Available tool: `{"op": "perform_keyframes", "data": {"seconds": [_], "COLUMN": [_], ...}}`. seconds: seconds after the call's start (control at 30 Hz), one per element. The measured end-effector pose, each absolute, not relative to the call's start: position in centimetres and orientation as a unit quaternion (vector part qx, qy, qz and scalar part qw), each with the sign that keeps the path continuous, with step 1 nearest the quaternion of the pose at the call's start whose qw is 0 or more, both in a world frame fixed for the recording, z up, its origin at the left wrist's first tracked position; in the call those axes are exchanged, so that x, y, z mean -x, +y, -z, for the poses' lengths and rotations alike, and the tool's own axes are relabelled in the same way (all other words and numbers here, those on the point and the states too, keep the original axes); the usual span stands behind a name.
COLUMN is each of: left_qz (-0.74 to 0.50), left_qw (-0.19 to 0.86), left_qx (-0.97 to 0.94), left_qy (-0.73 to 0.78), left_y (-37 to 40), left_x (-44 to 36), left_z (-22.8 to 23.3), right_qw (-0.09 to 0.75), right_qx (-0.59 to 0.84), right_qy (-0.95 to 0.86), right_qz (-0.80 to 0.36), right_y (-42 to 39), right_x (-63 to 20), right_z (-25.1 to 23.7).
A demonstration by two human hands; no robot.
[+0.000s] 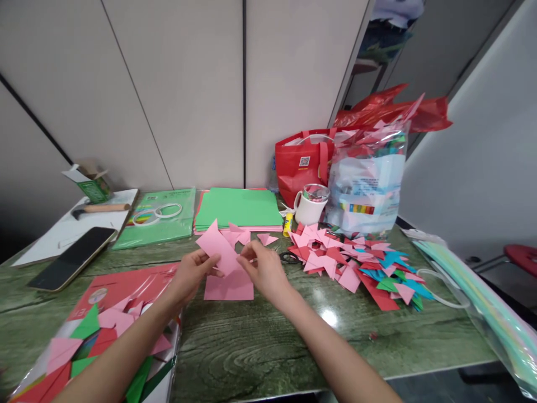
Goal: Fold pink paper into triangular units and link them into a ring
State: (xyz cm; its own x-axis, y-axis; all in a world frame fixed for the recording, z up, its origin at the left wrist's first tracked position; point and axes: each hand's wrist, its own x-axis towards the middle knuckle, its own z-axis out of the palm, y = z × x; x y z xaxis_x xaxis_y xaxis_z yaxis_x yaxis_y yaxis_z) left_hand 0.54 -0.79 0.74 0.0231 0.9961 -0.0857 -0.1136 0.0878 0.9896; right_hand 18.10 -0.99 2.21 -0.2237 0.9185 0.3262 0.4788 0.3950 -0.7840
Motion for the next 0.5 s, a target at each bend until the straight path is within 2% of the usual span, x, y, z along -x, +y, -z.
{"op": "perform_keyframes", "data": {"seconds": [0.13, 0.2, 0.33, 0.5], "left_qz": [-0.498, -0.535, -0.593, -0.530], "left_qw": [0.560, 0.556, 0.496, 0.503], "left_qx": [-0.476, -0.467, -0.422, -0.467], "left_qy": [0.460, 0.432, 0.473, 0.498], "left_y": [-0.8, -0.8, -0.6, -0.7], "left_x": [-0.7, -0.6, -0.1, -0.1], "left_z": [-0.9, -1.0, -1.2, -1.2], "right_qw": [0.468, 0.505, 0.556, 0.550], "right_qx": [0.429, 0.432, 0.453, 0.464], "right_qy": [-0.669, -0.631, -0.593, -0.629], "right_qz": [-0.386, -0.400, -0.367, -0.294], "right_y": [-0.3, 0.2, 0.7, 0.1], "right_x": [-16.7, -16.6, -16.6, -16.1], "right_z": [-0.7, -0.4, -0.4, 0.1]}}
